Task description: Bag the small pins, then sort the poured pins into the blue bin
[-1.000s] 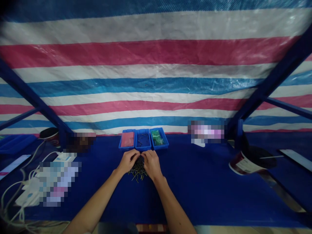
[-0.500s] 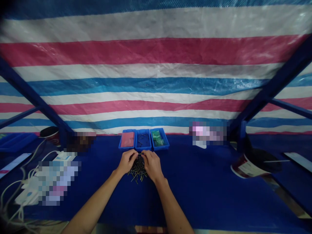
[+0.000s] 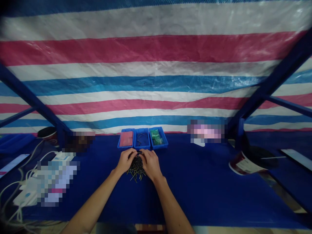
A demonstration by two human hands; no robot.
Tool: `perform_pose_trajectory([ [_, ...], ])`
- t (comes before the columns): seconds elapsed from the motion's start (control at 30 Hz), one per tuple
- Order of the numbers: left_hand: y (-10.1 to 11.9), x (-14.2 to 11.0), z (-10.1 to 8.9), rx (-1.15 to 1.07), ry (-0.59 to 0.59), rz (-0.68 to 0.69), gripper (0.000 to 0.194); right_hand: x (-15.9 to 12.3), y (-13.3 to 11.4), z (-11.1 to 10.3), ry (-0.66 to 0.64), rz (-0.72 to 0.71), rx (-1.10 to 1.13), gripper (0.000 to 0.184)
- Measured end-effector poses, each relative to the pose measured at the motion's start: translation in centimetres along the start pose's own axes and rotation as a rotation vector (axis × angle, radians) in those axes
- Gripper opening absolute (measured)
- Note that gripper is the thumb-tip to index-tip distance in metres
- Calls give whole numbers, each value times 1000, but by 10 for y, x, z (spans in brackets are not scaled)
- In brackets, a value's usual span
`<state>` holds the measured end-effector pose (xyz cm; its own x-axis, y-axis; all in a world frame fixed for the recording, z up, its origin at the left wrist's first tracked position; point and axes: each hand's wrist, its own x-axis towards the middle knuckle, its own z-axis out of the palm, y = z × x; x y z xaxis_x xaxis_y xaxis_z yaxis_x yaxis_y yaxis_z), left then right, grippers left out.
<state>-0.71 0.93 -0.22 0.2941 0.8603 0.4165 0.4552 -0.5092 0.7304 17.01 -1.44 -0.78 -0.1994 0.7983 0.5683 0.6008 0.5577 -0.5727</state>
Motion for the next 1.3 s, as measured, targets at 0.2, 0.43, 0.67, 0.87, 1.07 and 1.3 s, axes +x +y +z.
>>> perform_pose_trajectory([
  [0.2,-1,0,1,18,-3,25,25,0,0,1,-6,-4,-34,25],
  [0.43,-5,0,2,1,5,23,25,-1,-3,1,7,-10,-9,20],
  [0.67,-4,1,1,-20,-44,47,22,1,-1,-2,53,30,-59,26],
  [0.87,-3,1,1,-27,-60,53,24,1,-2,-2,79,39,-47,30],
  [1.07,-1,1,-1,-2,-77,59,26,0,-2,-1,88,24,-17,23],
  [1.3,-2,2,1,-23,-116,63,28,-1,0,2,61,-12,68,26],
])
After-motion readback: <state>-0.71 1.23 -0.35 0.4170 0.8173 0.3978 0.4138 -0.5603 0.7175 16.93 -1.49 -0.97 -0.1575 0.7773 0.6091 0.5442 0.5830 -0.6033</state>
